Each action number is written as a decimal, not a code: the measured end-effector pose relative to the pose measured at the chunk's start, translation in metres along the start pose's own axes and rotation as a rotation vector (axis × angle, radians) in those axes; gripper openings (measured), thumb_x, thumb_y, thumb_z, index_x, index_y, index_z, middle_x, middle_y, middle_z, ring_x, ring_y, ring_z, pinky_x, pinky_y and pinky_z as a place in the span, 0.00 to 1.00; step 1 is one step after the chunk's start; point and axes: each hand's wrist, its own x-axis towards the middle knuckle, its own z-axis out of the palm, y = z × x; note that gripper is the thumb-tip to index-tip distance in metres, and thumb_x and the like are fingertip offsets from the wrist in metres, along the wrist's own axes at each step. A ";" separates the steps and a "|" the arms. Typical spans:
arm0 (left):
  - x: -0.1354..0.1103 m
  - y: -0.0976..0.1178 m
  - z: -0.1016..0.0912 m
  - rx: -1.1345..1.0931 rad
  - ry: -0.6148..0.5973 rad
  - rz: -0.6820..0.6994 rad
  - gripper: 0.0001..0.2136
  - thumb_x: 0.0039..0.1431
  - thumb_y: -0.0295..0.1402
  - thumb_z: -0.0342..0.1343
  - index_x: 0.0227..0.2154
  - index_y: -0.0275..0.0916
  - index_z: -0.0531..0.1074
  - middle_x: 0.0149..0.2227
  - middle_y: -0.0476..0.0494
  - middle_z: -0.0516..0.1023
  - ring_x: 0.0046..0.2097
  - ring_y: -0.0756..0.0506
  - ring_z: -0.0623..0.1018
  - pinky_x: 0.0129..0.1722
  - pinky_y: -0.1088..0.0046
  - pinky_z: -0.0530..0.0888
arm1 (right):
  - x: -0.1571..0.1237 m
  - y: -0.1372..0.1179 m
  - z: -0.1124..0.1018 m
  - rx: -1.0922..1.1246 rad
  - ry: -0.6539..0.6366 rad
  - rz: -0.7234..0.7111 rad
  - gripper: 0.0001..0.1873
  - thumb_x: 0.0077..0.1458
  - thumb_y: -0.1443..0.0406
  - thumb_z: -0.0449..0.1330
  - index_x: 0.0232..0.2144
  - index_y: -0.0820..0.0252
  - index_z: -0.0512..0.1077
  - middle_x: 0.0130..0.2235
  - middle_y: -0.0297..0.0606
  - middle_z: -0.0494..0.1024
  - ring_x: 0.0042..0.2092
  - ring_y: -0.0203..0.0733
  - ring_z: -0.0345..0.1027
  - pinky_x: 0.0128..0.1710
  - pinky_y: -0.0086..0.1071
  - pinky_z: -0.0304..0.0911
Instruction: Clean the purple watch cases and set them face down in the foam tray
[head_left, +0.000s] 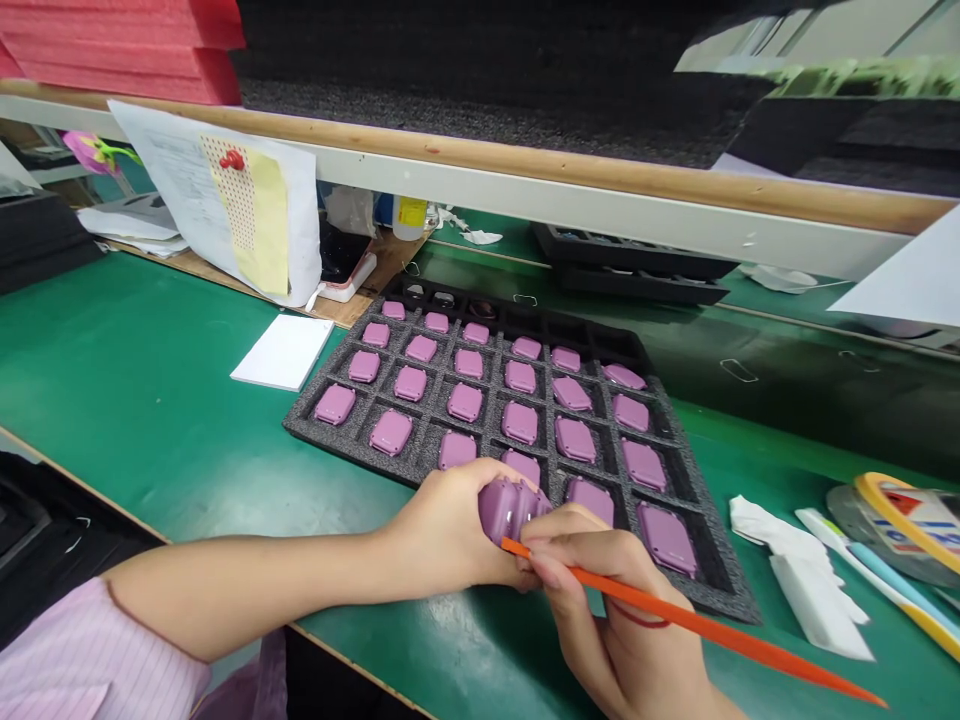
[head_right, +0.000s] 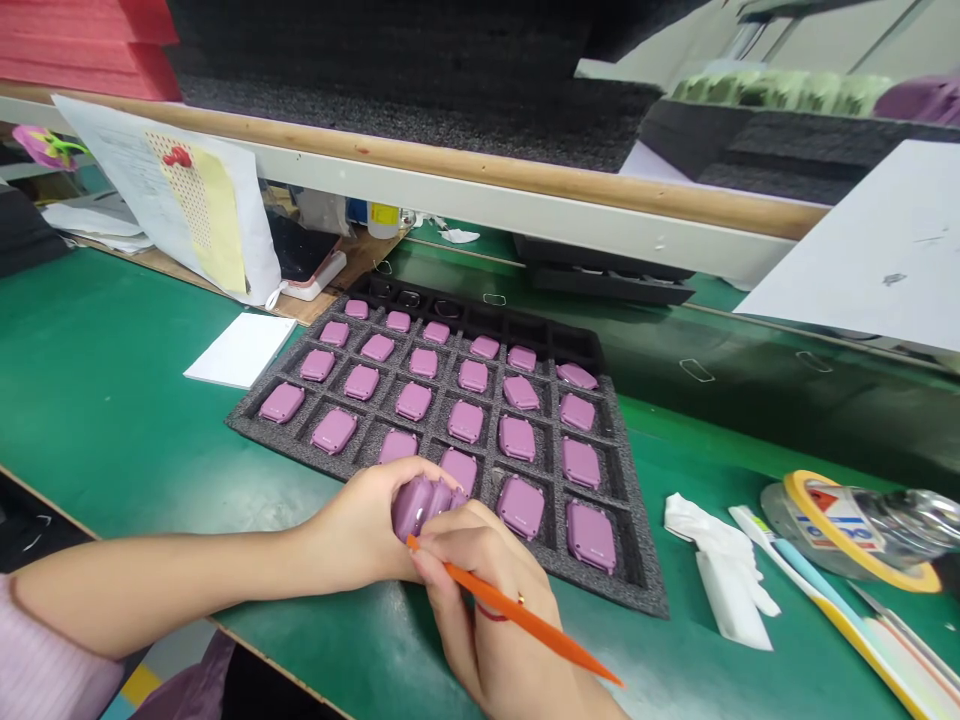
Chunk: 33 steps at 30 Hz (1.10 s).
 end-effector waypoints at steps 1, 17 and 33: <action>0.000 -0.001 0.000 -0.011 -0.008 0.014 0.26 0.35 0.33 0.75 0.41 0.40 0.74 0.41 0.46 0.79 0.44 0.41 0.77 0.47 0.66 0.72 | 0.000 0.000 0.000 0.012 -0.014 -0.005 0.10 0.61 0.75 0.54 0.40 0.55 0.65 0.32 0.35 0.76 0.30 0.38 0.72 0.29 0.31 0.70; 0.001 0.000 0.000 0.013 -0.005 0.012 0.27 0.34 0.35 0.75 0.41 0.40 0.73 0.41 0.46 0.79 0.42 0.42 0.77 0.44 0.66 0.72 | -0.001 0.003 0.002 -0.049 -0.011 0.000 0.08 0.62 0.74 0.54 0.38 0.56 0.64 0.30 0.34 0.75 0.31 0.37 0.74 0.28 0.30 0.72; 0.000 -0.001 0.000 0.027 -0.005 0.040 0.25 0.35 0.32 0.74 0.41 0.39 0.74 0.41 0.44 0.81 0.47 0.38 0.79 0.50 0.63 0.75 | -0.002 0.004 0.003 0.011 -0.056 -0.043 0.11 0.61 0.77 0.54 0.39 0.56 0.63 0.31 0.34 0.73 0.31 0.36 0.71 0.29 0.31 0.70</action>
